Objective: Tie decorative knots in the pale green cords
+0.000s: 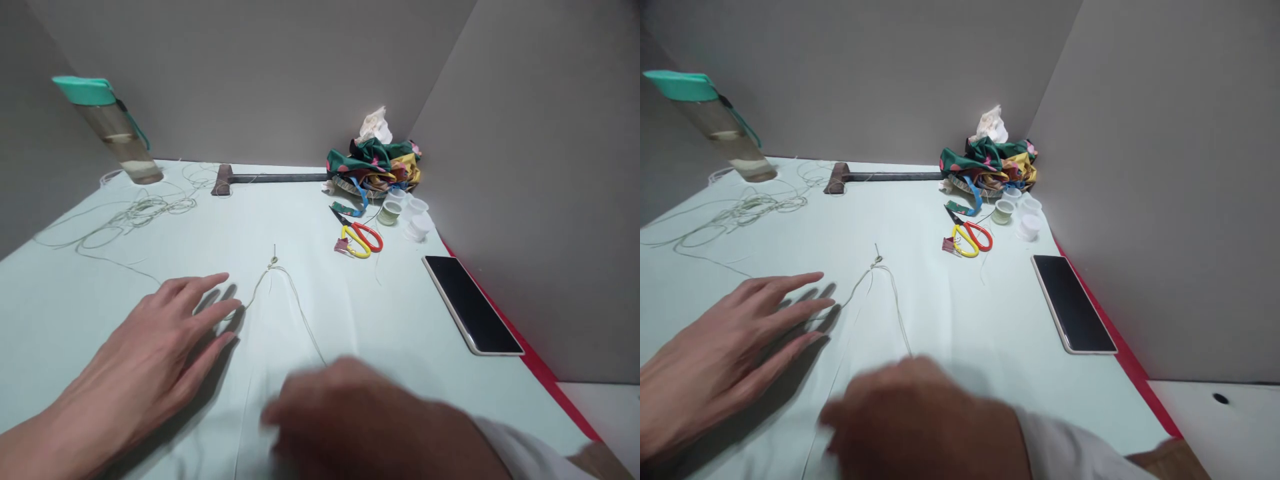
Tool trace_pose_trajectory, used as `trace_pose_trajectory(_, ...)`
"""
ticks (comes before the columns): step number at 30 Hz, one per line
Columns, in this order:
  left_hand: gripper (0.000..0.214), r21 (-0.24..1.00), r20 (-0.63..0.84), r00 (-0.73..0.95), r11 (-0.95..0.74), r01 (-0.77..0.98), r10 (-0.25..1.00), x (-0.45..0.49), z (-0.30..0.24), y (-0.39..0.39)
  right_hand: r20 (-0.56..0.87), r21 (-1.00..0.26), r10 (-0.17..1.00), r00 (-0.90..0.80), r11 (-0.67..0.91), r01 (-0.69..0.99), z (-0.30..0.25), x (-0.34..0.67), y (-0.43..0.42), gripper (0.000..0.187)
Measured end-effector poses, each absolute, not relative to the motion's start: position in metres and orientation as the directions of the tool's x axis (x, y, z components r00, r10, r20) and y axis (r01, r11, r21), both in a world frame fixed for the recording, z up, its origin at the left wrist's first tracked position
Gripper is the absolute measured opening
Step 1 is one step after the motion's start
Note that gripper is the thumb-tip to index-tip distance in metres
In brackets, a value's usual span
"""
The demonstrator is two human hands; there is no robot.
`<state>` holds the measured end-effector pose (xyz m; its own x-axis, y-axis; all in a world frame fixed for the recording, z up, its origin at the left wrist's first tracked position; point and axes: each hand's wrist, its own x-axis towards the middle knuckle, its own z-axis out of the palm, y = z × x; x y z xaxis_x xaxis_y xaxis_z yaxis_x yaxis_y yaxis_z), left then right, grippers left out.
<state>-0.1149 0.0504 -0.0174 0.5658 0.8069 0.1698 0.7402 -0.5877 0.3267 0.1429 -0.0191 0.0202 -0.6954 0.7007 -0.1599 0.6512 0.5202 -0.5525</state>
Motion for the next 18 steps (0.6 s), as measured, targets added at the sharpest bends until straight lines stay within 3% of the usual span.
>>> trace_pose_trajectory(2,0.039,0.22,0.172,0.65,-0.672,0.707,0.74,-0.114,-0.014,0.057,-0.154,-0.449,0.849,-0.505,0.395,0.801,0.022,0.151,0.009,0.016)
trace_pose_trajectory(5,0.049,0.126,0.185,0.735,-0.757,0.641,0.653,-0.106,-0.013,0.076,-0.1,-0.352,0.94,-0.326,0.273,0.895,0.015,0.153,0.045,0.018)
trace_pose_trajectory(11,0.057,-0.044,0.24,0.817,-0.835,0.548,0.524,-0.087,-0.037,0.109,-0.075,-0.257,0.964,-0.255,0.228,0.939,-0.012,0.138,0.063,0.011)
trace_pose_trajectory(15,0.053,-0.025,0.236,0.833,-0.854,0.519,0.5,-0.086,-0.049,0.112,-0.061,-0.246,0.975,-0.215,0.194,0.95,-0.024,0.132,0.062,0.027)
trace_pose_trajectory(18,0.05,-0.004,0.242,0.836,-0.861,0.508,0.492,-0.087,-0.05,0.106,-0.067,-0.27,0.974,-0.214,0.189,0.944,-0.026,0.134,0.061,0.025)
